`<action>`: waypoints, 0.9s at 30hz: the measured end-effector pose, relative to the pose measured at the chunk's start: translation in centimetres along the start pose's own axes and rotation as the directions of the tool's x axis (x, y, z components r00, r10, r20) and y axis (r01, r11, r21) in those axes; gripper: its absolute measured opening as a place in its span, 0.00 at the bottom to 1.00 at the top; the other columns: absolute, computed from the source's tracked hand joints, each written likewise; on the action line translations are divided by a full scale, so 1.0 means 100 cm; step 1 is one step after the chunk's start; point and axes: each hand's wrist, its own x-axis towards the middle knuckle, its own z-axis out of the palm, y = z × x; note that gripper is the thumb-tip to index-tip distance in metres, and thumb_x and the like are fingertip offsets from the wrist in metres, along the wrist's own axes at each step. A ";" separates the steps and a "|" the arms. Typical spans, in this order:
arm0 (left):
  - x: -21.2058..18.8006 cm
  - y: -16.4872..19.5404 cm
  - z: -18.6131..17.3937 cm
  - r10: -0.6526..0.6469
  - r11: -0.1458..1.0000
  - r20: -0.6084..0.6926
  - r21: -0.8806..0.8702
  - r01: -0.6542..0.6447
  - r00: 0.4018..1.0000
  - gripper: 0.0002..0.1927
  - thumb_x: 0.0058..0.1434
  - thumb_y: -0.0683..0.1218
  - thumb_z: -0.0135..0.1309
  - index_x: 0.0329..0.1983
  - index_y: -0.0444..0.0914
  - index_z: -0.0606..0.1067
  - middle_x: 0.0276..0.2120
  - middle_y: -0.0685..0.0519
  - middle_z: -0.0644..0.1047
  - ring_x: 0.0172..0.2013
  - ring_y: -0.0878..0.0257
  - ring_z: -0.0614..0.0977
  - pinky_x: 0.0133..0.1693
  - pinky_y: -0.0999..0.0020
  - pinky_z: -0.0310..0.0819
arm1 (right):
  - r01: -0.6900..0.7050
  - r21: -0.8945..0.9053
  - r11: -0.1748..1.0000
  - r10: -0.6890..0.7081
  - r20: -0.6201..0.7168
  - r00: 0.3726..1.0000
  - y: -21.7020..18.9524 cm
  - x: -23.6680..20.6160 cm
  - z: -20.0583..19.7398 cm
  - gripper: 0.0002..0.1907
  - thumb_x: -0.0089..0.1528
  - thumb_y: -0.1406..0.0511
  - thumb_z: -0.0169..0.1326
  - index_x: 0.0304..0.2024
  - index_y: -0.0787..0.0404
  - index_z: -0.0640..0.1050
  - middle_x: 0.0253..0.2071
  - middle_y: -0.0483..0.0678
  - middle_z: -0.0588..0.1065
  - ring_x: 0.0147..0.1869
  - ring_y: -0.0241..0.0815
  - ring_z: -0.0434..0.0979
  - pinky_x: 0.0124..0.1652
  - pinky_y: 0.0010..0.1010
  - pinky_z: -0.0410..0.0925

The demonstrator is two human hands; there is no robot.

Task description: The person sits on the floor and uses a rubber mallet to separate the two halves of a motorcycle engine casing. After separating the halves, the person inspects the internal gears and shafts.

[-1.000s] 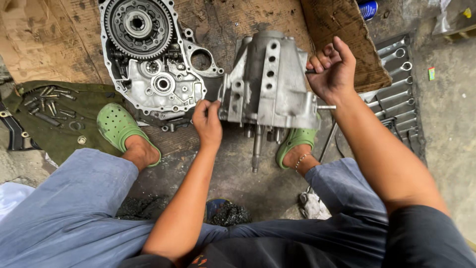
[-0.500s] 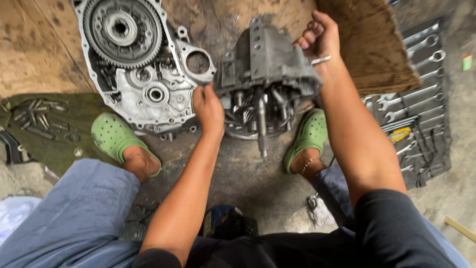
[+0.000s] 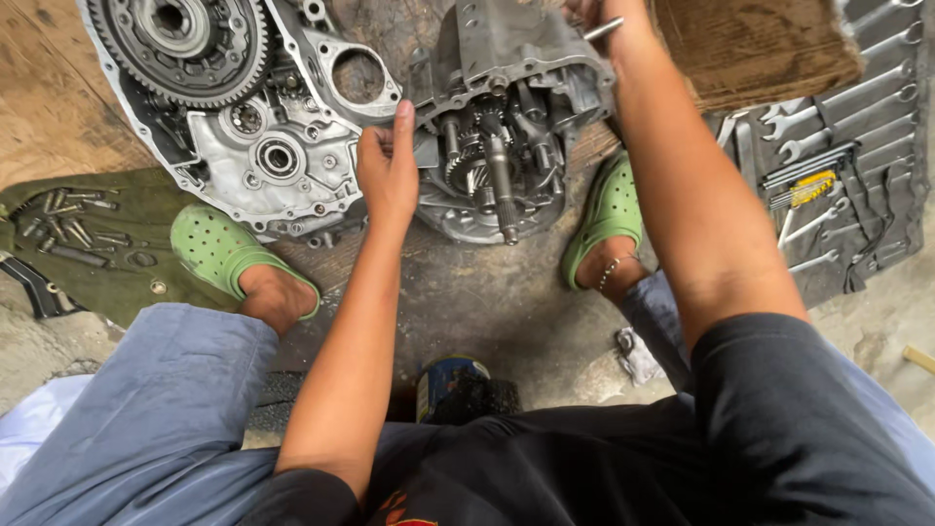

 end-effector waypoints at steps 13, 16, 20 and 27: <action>-0.090 -0.053 0.000 -0.211 0.974 -0.193 -0.123 0.190 0.958 0.31 0.65 0.64 0.53 0.50 0.30 0.72 0.46 0.44 0.74 0.44 0.52 0.79 0.49 0.59 0.73 | 0.278 -0.428 0.860 -0.407 -0.248 0.879 0.194 -0.147 -0.057 0.38 0.73 0.42 0.39 0.60 0.70 0.74 0.60 0.55 0.75 0.65 0.49 0.73 0.64 0.36 0.62; -0.100 -0.054 -0.004 -0.387 0.911 0.009 -0.152 0.384 0.922 0.33 0.65 0.67 0.48 0.46 0.31 0.74 0.42 0.45 0.77 0.44 0.54 0.77 0.50 0.58 0.70 | 0.323 -0.640 0.697 -0.560 -0.205 0.803 0.202 -0.162 -0.047 0.38 0.74 0.43 0.34 0.61 0.70 0.73 0.62 0.60 0.73 0.69 0.53 0.69 0.66 0.37 0.58; -0.095 -0.046 -0.017 -0.407 0.841 0.237 -0.280 0.464 0.882 0.35 0.70 0.69 0.45 0.48 0.32 0.76 0.37 0.46 0.71 0.41 0.51 0.69 0.45 0.54 0.62 | 0.272 -0.719 0.640 -0.577 -0.215 0.788 0.181 -0.175 -0.031 0.36 0.73 0.45 0.34 0.50 0.71 0.77 0.50 0.62 0.78 0.56 0.56 0.75 0.59 0.38 0.65; -0.080 -0.020 -0.035 -0.412 0.734 0.519 -0.297 0.611 0.749 0.48 0.55 0.74 0.47 0.71 0.41 0.62 0.66 0.50 0.68 0.64 0.57 0.69 0.58 0.55 0.64 | 0.346 -0.738 0.579 -0.673 -0.194 0.713 0.173 -0.180 -0.008 0.35 0.71 0.44 0.36 0.51 0.68 0.78 0.47 0.59 0.78 0.54 0.52 0.76 0.55 0.38 0.65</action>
